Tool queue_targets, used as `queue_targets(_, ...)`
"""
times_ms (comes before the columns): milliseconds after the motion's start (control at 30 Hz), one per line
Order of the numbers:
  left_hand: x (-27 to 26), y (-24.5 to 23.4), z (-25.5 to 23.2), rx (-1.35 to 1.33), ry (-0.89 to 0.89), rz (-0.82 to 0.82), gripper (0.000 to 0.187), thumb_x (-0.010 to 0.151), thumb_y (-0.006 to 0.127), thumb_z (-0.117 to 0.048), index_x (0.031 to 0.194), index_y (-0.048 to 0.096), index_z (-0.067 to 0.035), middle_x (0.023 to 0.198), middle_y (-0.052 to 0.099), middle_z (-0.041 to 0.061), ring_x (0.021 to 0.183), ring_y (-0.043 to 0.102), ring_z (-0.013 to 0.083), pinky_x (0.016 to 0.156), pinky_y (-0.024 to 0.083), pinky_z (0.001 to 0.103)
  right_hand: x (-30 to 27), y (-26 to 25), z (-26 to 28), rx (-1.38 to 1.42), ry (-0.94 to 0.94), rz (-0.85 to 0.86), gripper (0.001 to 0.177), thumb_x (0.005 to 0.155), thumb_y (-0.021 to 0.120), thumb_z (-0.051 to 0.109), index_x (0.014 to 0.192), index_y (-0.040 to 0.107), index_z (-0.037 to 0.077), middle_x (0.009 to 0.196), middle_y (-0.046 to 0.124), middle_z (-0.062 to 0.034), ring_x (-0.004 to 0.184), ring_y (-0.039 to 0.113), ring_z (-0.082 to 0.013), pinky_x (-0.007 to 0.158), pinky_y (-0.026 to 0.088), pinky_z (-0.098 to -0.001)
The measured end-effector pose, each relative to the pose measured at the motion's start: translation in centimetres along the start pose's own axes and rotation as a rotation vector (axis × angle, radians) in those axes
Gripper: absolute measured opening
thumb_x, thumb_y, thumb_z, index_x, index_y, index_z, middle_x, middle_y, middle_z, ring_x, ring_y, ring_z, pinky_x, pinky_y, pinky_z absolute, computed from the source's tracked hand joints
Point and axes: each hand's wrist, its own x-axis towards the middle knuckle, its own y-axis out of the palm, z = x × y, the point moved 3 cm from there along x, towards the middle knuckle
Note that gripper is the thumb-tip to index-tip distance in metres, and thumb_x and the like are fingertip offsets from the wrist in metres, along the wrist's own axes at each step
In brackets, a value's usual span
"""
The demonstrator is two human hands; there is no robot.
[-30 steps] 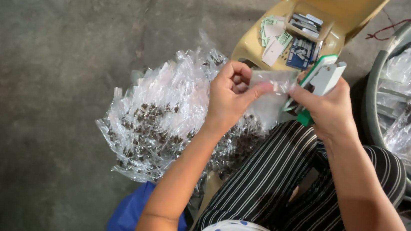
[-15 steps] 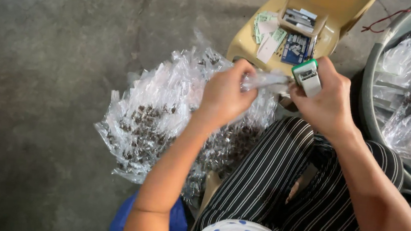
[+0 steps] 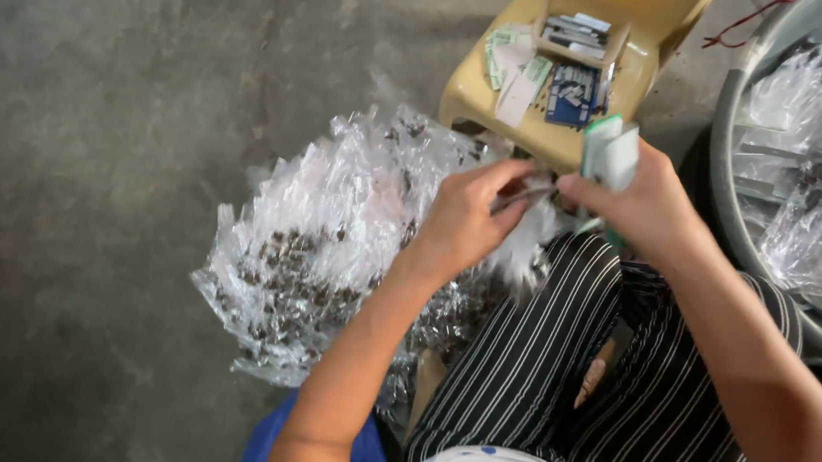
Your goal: Attaching paper labels to small plastic bags containing metal components using a manual stapler.
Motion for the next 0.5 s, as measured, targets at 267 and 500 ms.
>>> queue_targets(267, 0.4, 0.8, -2.6, -0.200, -0.212, 0.146, 0.056, 0.072, 0.084, -0.021, 0.121, 0.061, -0.035, 0.084, 0.076, -0.004, 0.080, 0.073, 0.0141, 0.076, 0.058, 0.025, -2.4, 0.2, 0.4, -0.844, -0.550, 0.081, 0.028, 0.072, 0.077, 0.010, 0.090, 0.055, 0.008, 0.069, 0.051, -0.0068, 0.068, 0.061, -0.0351, 0.060, 0.049, -0.0403)
queue_targets(500, -0.5, 7.9, 5.0, -0.166, -0.346, 0.398, 0.067, 0.073, 0.084, -0.040, 0.128, 0.067, -0.006, 0.107, 0.069, 0.031, 0.103, 0.067, 0.0499, 0.089, 0.054, 0.053, 0.5, -8.7, 1.2, -0.755, -0.450, -0.181, 0.038, 0.070, 0.085, 0.021, 0.101, 0.064, 0.015, 0.076, 0.066, -0.0068, 0.074, 0.068, -0.0308, 0.063, 0.048, -0.0412)
